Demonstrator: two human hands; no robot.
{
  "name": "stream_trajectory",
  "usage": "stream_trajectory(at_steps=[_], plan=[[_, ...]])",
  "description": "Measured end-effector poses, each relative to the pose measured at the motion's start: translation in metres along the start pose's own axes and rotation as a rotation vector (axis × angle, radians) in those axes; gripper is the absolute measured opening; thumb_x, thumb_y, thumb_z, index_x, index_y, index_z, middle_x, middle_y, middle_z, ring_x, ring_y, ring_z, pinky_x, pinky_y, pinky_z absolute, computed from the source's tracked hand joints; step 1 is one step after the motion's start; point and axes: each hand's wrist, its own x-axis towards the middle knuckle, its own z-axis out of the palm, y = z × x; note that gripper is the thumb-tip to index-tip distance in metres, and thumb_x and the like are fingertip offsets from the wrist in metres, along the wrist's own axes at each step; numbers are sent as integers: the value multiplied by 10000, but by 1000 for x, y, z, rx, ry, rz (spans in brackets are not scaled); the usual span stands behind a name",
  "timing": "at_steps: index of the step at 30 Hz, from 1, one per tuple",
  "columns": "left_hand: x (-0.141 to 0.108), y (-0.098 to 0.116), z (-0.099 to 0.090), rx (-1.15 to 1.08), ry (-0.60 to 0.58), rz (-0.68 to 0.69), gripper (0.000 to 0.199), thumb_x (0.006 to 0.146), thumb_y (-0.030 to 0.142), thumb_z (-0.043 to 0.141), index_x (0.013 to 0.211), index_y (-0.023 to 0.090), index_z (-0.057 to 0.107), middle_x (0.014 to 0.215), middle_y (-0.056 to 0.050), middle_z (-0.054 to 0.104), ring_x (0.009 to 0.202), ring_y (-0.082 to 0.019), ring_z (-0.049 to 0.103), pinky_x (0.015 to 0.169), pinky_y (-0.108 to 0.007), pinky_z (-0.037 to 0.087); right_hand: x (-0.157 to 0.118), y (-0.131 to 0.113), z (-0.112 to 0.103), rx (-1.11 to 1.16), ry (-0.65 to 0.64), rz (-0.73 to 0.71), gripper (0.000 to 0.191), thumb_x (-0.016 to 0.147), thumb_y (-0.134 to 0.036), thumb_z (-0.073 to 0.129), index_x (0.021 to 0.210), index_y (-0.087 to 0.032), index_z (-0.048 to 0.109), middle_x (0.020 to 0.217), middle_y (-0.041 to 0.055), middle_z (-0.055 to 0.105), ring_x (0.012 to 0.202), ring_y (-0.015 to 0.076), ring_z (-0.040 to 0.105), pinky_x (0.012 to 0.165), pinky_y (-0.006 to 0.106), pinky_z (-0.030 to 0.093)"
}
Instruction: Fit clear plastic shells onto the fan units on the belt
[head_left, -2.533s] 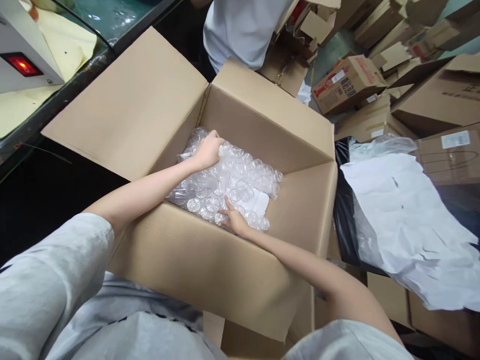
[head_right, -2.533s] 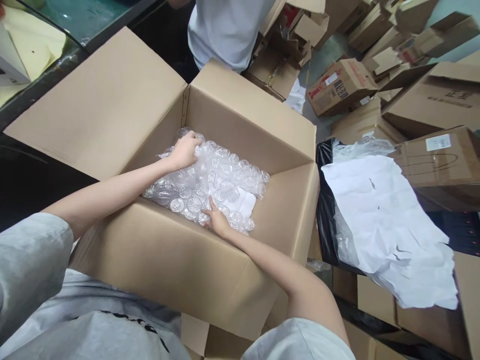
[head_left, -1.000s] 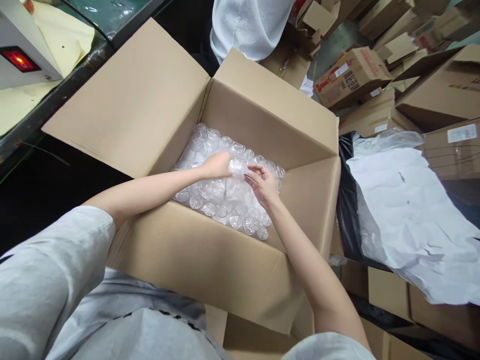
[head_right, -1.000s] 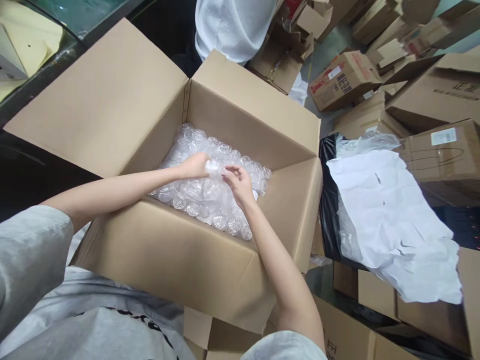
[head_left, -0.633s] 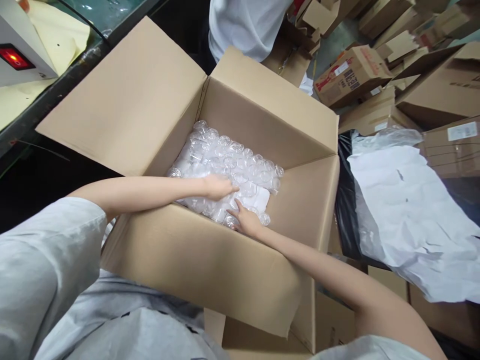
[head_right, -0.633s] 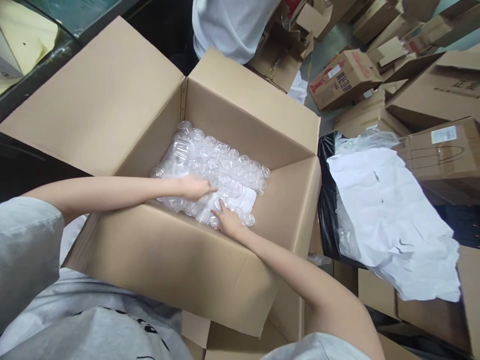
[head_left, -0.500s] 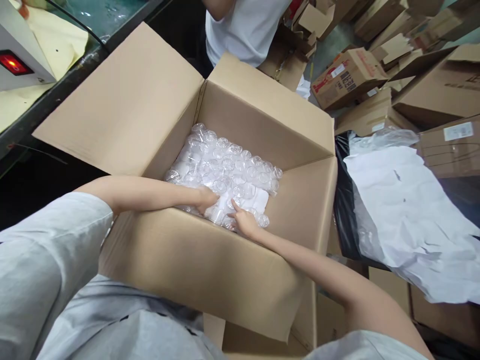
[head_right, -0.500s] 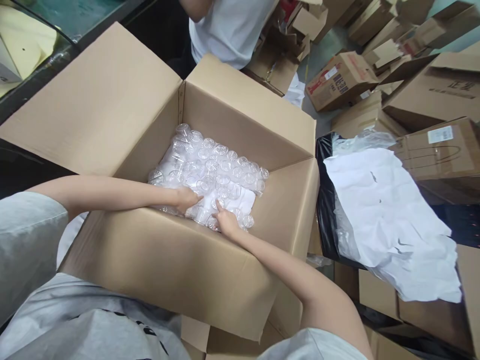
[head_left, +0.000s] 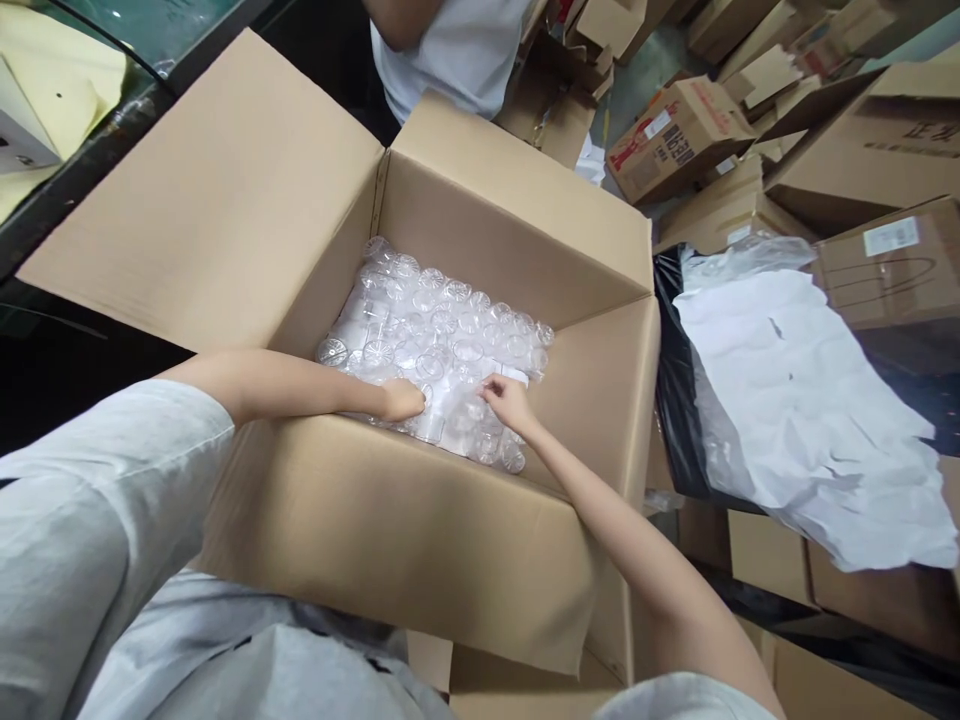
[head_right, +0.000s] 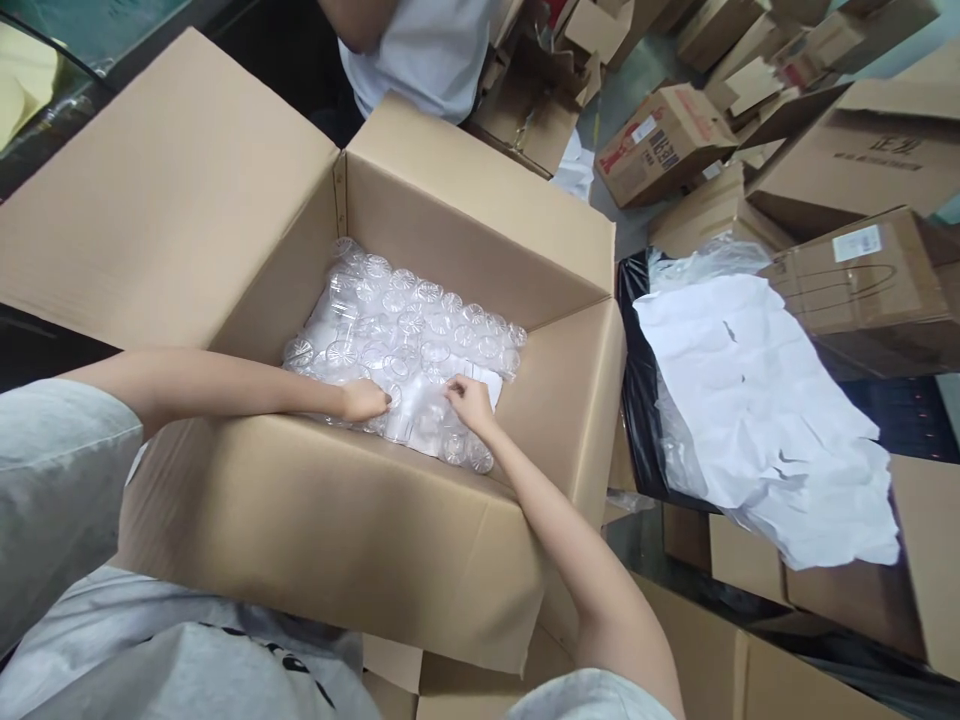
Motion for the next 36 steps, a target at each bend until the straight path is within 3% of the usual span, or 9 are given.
stream_trajectory(at_steps=[5, 9, 14, 19, 22, 24, 28, 32, 36], plan=[[1, 4, -6, 48, -105, -41, 362, 1002, 385, 601, 1279, 150, 615, 1185, -95, 686, 1014, -204, 692, 898, -419, 600, -2, -8, -12, 195, 62, -30, 122, 754, -314, 667, 744, -206, 613, 657, -7, 644, 621, 171, 618, 647, 309, 532], [4, 6, -11, 102, -164, 37, 281, 982, 340, 638, 1197, 160, 662, 1251, -98, 671, 1115, -220, 664, 978, -449, 574, -1, -15, -21, 273, 165, -38, 120, 695, -307, 657, 740, -203, 618, 699, 7, 649, 669, 176, 615, 698, 320, 526], [7, 6, -17, 114, -175, 92, 255, 979, 335, 646, 1150, 148, 674, 1192, -90, 692, 1079, -208, 677, 956, -431, 584, 1, -16, -43, 315, 313, -15, 113, 654, -286, 655, 714, -207, 601, 711, 12, 645, 680, 177, 596, 678, 307, 509], [6, 16, -43, 18, -66, 123, 105, 872, 117, 696, 973, 126, 719, 1050, -83, 749, 1020, -219, 709, 924, -376, 571, 0, -19, -51, 332, 425, -3, 107, 639, -272, 617, 723, -208, 607, 727, 10, 657, 704, 173, 608, 682, 294, 510], [8, 23, -68, -84, 90, 116, 303, 761, -20, 604, 989, 125, 743, 1041, -115, 774, 1045, -251, 721, 886, -296, 538, 2, -22, -52, 320, 434, 2, 101, 604, -250, 606, 690, -202, 625, 696, 8, 659, 679, 176, 605, 660, 294, 504], [8, 25, -83, -144, 182, 87, 358, 734, -11, 571, 1025, 110, 740, 1016, -123, 780, 1023, -258, 724, 848, -281, 526, 4, -25, -54, 315, 452, 5, 98, 602, -247, 593, 681, -201, 628, 683, 8, 657, 670, 176, 601, 652, 293, 498], [4, 15, -103, -260, 273, 32, 263, 701, 52, 592, 911, 102, 743, 888, -98, 775, 889, -240, 722, 763, -269, 510, 5, -33, -57, 312, 474, 1, 94, 612, -245, 580, 686, -203, 620, 685, 8, 656, 664, 175, 593, 655, 295, 494], [-1, 3, -117, -391, 282, 44, 239, 640, 63, 636, 845, 128, 740, 828, -49, 765, 840, -205, 713, 751, -248, 511, 5, -46, -49, 315, 423, -47, 61, 585, -198, 590, 641, -209, 613, 663, -4, 650, 650, 171, 580, 694, 311, 508], [-5, 8, -130, -526, 308, 98, 259, 679, 59, 600, 869, 128, 761, 934, -62, 785, 908, -199, 722, 806, -256, 526, 10, -62, -41, 365, 415, -85, 57, 623, -202, 601, 677, -212, 617, 697, 1, 658, 689, 184, 609, 725, 329, 527]])
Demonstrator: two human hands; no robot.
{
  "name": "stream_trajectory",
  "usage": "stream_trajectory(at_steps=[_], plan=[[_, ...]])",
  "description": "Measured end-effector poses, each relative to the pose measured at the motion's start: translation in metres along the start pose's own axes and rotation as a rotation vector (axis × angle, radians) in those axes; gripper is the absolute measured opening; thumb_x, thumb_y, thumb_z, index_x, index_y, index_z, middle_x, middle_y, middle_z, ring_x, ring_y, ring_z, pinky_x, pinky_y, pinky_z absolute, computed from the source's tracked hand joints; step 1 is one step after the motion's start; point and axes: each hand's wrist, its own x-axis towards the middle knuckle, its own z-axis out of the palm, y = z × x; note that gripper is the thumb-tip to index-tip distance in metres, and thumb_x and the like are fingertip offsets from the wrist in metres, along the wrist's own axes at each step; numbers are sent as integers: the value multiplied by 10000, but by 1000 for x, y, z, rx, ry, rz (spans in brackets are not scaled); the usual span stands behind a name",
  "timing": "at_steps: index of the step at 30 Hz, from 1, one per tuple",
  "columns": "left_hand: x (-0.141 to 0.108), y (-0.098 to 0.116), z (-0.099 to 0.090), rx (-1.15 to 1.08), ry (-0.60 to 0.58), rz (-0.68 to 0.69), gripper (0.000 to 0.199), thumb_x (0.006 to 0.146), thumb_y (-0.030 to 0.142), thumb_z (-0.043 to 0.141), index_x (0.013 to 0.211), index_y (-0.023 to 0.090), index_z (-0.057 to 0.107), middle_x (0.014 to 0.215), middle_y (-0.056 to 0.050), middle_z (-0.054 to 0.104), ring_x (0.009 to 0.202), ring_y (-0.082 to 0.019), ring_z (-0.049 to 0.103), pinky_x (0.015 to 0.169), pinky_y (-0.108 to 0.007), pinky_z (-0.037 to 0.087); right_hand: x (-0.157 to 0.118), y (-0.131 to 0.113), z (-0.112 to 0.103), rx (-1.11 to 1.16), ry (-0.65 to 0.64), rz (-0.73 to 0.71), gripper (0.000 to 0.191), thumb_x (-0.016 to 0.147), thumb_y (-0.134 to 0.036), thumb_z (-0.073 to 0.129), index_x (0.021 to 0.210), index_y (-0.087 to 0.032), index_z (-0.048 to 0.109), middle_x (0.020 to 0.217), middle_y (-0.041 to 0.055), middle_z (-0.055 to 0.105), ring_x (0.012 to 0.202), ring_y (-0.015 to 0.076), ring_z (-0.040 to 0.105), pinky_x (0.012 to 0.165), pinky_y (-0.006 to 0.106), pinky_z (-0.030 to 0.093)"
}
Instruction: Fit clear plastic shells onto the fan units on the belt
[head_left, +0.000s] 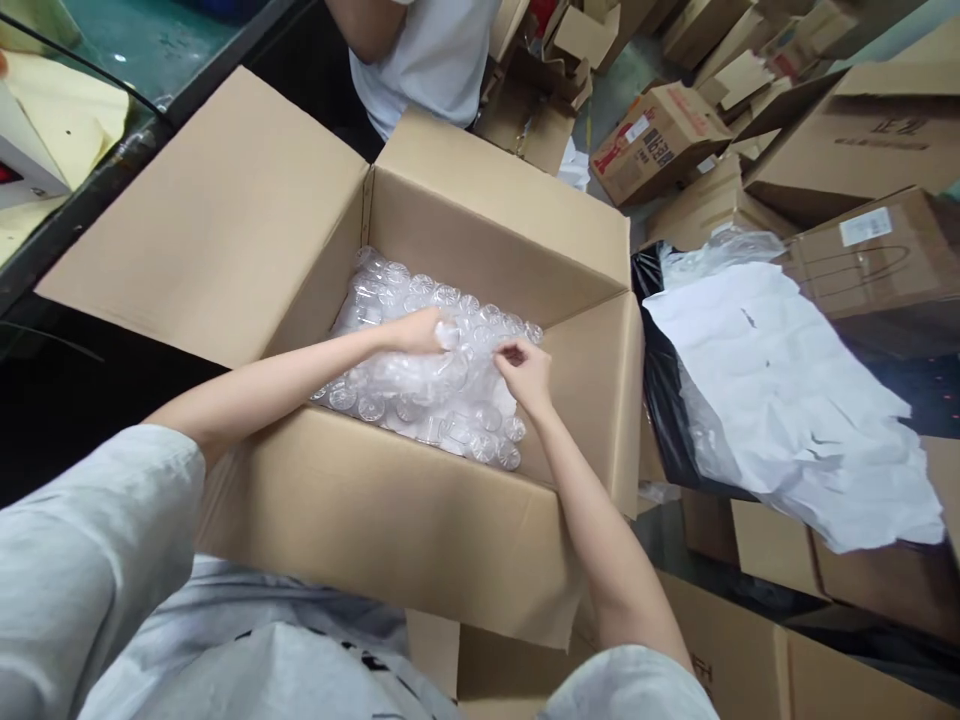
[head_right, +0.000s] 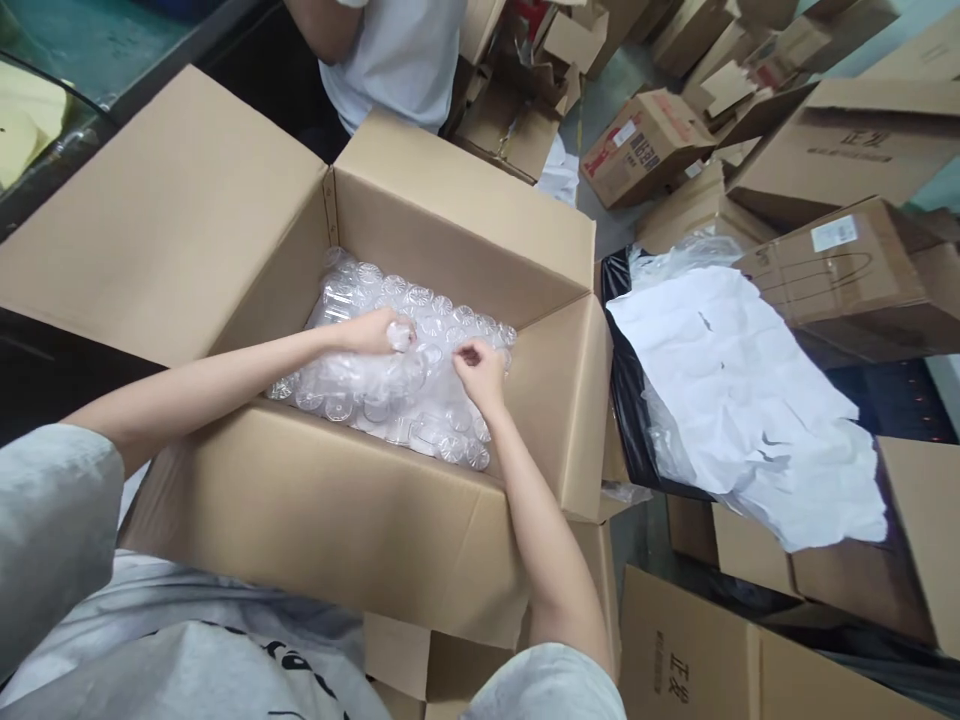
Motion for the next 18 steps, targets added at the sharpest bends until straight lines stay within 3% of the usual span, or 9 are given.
stream_trajectory(at_steps=[4, 8, 10, 13, 16, 18], plan=[[-1, 17, 6, -104, 37, 35, 337, 739, 101, 615, 1034, 144, 772, 1108, -88, 782, 1051, -215, 721, 926, -290, 533, 2, -10, 20, 105, -31, -23, 130, 669, -272, 658, 752, -216, 575, 791, 16, 664, 786, 200, 660, 775, 340, 559], [-2, 24, 22, -194, 165, 33, 557, 708, 101, 664, 1259, 177, 681, 1343, -103, 698, 1241, -209, 646, 1058, -308, 481, 1, -16, 38, 175, -92, -30, 264, 718, -389, 697, 855, -233, 533, 881, 20, 670, 863, 195, 682, 828, 335, 579], [-4, 21, 28, -210, 215, -20, 423, 686, 123, 689, 1106, 156, 725, 1188, -92, 752, 1135, -228, 681, 982, -313, 514, 0, -17, 39, 177, -128, -30, 313, 755, -453, 689, 923, -245, 527, 942, 29, 683, 915, 196, 690, 854, 336, 584], [-7, 10, 25, -193, 236, -105, 49, 692, 182, 695, 688, 142, 667, 725, -31, 700, 788, -210, 676, 738, -289, 514, -5, -12, 26, 107, -202, -12, 390, 817, -527, 658, 1083, -265, 550, 1137, 60, 698, 1008, 207, 695, 870, 348, 594], [-8, -3, 8, -176, 307, -193, 241, 723, 170, 630, 516, 174, 507, 541, 8, 527, 606, -156, 554, 625, -274, 431, -21, 5, -2, -65, -273, 59, 384, 903, -531, 564, 1171, -258, 587, 1297, 106, 661, 1049, 240, 696, 885, 418, 597], [-6, -10, -5, -173, 378, -247, 289, 762, 170, 569, 499, 191, 451, 530, 8, 478, 572, -143, 499, 616, -284, 405, -40, 20, -23, -224, -380, 132, 372, 828, -475, 691, 1097, -219, 671, 1277, 147, 673, 1023, 292, 712, 920, 493, 580]])
